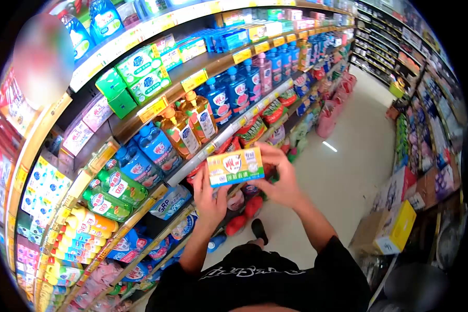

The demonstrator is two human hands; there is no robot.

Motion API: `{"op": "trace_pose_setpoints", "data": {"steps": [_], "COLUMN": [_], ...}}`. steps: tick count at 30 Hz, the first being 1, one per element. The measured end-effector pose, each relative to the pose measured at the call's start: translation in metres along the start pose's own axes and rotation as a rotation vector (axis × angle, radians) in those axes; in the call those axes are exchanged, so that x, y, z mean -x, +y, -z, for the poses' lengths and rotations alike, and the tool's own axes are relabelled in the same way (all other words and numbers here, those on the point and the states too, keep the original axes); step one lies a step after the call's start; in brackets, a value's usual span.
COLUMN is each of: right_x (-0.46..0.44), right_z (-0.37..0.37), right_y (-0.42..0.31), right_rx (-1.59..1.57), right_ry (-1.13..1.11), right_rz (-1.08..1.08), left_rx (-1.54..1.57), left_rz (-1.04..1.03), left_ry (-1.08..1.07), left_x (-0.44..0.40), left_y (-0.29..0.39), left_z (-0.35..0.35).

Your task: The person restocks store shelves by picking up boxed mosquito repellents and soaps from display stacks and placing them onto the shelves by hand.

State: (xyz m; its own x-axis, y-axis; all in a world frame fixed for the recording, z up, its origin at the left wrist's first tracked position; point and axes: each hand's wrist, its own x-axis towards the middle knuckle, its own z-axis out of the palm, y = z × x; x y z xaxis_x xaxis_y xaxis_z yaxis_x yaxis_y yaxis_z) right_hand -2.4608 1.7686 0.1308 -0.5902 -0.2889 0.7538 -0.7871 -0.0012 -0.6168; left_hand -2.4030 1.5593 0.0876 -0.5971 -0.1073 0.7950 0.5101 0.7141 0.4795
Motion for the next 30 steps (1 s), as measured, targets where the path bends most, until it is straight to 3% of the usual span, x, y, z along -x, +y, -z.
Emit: {"op": "trace_pose_setpoints", "data": {"steps": [4, 5, 8, 10, 14, 17, 18, 20, 22, 26, 28, 30], "right_x": [-0.085, -0.111, -0.178, -0.213, -0.278, -0.311, -0.324, -0.343, -0.359, -0.374, -0.384, -0.391], "right_z": [0.008, 0.009, 0.014, 0.008, -0.009, -0.023, -0.030, -0.037, -0.050, -0.074, -0.071, -0.075], "right_y": [0.056, 0.062, 0.081, 0.103, 0.137, 0.146, 0.155, 0.158, 0.167, 0.188, 0.177, 0.175], "right_rx": [0.027, 0.110, 0.205, 0.042, 0.053, -0.128, -0.008, -0.023, -0.015, -0.050, 0.062, 0.085], "right_ry": [0.013, 0.039, 0.000, -0.011, 0.035, -0.108, -0.059, -0.161, -0.240, -0.339, -0.418, -0.415], "right_rz": [0.146, 0.264, 0.329, 0.286, 0.369, 0.144, 0.305, 0.274, 0.254, 0.220, 0.119, 0.178], "left_rx": [-0.033, -0.099, -0.248, -0.355, -0.594, -0.698, -0.727, -0.727, -1.225, -0.985, -1.031, -1.098], "left_rz": [-0.121, -0.137, -0.175, -0.169, -0.092, -0.046, -0.034, 0.148, 0.035, 0.355, 0.318, 0.320], "left_ry": [0.172, 0.212, 0.329, 0.369, 0.410, 0.395, 0.395, 0.408, 0.299, 0.187, 0.117, 0.057], "left_x": [-0.082, -0.104, -0.160, -0.194, -0.248, -0.273, -0.278, -0.288, -0.293, -0.310, -0.318, -0.316], "left_y": [-0.026, -0.030, -0.044, -0.051, -0.056, -0.052, -0.050, -0.040, -0.046, -0.061, -0.067, -0.078], "left_z": [-0.032, -0.037, -0.051, -0.058, -0.066, -0.072, -0.075, -0.084, -0.085, -0.105, -0.100, -0.095]}}
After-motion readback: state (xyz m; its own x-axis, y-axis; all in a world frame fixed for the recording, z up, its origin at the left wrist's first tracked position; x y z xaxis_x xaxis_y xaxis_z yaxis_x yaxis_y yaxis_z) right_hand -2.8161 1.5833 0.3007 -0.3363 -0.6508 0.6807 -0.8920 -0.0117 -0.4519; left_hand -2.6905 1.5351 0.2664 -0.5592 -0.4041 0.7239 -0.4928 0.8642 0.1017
